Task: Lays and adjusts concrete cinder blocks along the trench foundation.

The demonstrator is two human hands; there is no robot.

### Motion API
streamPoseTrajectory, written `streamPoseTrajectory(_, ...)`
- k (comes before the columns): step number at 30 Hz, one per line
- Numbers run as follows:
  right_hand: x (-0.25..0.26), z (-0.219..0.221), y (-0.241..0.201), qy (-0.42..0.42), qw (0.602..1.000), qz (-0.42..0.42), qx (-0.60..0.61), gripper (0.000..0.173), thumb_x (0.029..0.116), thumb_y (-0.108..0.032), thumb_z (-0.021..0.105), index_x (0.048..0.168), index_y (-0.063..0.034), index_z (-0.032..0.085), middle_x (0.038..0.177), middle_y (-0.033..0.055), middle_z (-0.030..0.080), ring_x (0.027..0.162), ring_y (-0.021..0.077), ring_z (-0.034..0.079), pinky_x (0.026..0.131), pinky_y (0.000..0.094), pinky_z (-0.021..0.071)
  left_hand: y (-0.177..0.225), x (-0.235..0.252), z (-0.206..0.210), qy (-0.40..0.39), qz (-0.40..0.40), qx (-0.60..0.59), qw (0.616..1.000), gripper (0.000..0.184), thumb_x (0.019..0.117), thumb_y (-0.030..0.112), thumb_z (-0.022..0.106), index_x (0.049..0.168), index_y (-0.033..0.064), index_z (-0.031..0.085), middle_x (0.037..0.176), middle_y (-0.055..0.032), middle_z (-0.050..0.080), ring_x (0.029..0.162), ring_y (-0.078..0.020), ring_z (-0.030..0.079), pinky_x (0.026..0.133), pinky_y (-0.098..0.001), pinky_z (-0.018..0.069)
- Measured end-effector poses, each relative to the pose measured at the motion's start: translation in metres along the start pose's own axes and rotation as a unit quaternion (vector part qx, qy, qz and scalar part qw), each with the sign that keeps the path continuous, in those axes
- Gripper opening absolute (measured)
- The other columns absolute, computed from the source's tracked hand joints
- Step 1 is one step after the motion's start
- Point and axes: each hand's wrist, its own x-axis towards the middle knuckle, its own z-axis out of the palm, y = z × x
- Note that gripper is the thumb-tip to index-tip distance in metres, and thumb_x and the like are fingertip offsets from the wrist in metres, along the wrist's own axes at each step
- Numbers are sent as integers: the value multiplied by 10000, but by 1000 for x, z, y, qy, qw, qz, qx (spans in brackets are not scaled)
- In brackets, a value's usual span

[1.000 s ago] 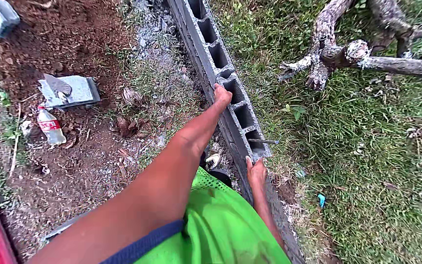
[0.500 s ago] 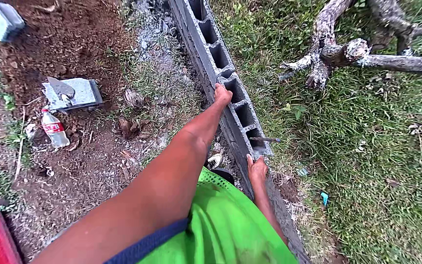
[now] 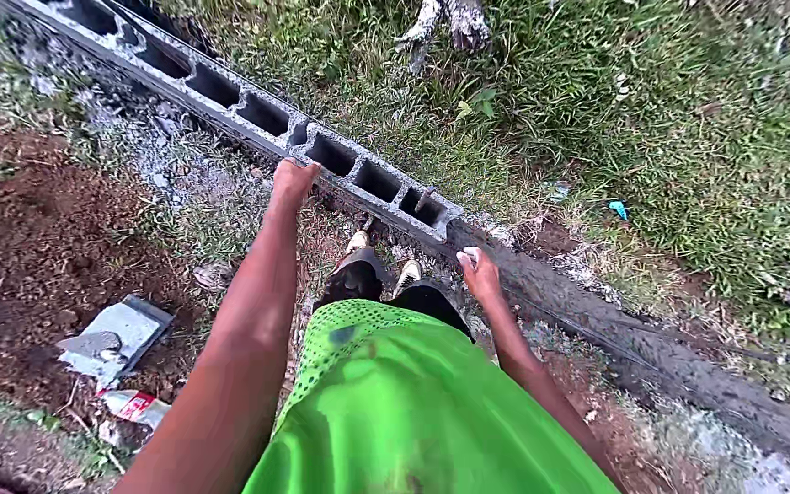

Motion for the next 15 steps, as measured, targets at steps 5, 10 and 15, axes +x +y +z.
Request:
streamPoseTrajectory(5,-17,8,-13,63,997,-5,33,447,1065,-332,571,1383,-21,603,1292,180,688,1215,310,658,1086,501,487,12,-18,-51,49,166,197,965,441,992,247,604,1379,35,619,1282,-294,649,1234,-504,591,1032,-718,417)
streamPoseTrajectory(10,-14,31,-56,78,995,36,42,575,1030,-369,630,1483,-37,507,1402,207,615,1265,338,624,1096,514,485,-5,5,-63,-23,363,287,886,404,950,119,676,1334,-1,646,1394,-246,600,1371,-458,488,1121,-623,407)
streamPoseTrajectory(15,-7,61,-106,151,982,104,35,612,1018,-361,657,1487,-5,492,1396,281,594,1320,431,564,1144,574,410,-27,58,-75,-96,497,329,797,369,912,160,743,1278,126,712,1432,-171,592,1413,-470,416,1067,-674,385)
